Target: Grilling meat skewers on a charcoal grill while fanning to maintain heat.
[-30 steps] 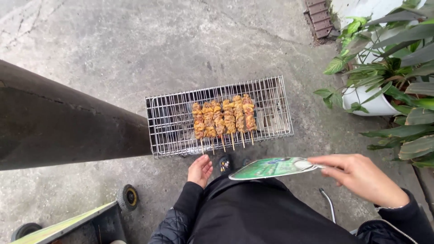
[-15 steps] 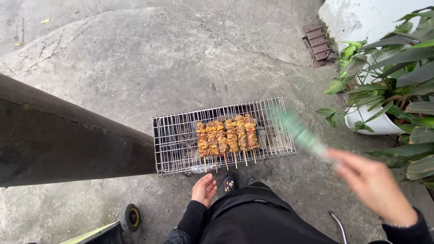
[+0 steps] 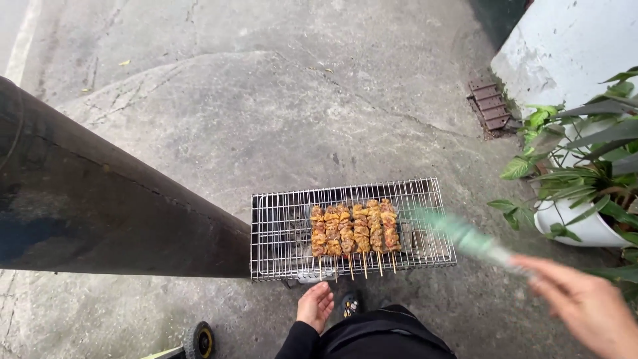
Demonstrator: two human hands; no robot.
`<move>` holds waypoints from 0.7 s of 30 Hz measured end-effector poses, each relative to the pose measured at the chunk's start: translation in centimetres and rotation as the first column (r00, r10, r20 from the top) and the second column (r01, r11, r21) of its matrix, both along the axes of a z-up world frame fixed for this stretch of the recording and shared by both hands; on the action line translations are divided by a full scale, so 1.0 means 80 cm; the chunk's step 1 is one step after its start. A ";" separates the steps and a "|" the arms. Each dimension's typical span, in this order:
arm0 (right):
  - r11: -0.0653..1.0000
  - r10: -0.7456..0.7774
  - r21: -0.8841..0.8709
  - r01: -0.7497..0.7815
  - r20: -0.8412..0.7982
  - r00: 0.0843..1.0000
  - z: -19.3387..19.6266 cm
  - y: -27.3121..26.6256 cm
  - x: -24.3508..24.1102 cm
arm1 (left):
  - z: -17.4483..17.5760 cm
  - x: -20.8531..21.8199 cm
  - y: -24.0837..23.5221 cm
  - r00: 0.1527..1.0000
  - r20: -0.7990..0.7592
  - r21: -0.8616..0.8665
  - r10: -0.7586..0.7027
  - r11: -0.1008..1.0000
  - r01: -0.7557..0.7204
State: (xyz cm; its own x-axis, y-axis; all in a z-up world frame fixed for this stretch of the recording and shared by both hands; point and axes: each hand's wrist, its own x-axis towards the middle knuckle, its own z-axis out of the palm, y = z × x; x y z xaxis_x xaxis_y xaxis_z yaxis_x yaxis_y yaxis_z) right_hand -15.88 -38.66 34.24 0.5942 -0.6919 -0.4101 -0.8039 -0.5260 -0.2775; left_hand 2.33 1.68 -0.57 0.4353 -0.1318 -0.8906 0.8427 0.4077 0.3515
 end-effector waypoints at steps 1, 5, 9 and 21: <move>1.000 0.002 -0.001 -0.002 0.007 1.000 0.001 0.006 0.002 | -0.001 -0.002 0.002 1.000 0.007 -0.001 0.002 1.000 -0.002; 0.973 0.207 0.143 -0.184 -0.169 0.964 -0.022 0.013 0.009 | -0.007 -0.004 0.005 1.000 -0.027 0.014 0.009 1.000 -0.008; 0.995 0.093 0.033 -0.093 -0.017 0.995 -0.047 -0.029 -0.008 | 0.000 -0.003 0.008 0.999 -0.046 0.023 0.030 0.999 -0.029; 0.986 0.037 -0.167 -0.027 0.059 0.998 -0.051 -0.022 0.005 | -0.001 0.001 0.009 0.997 -0.076 0.060 0.028 0.998 -0.023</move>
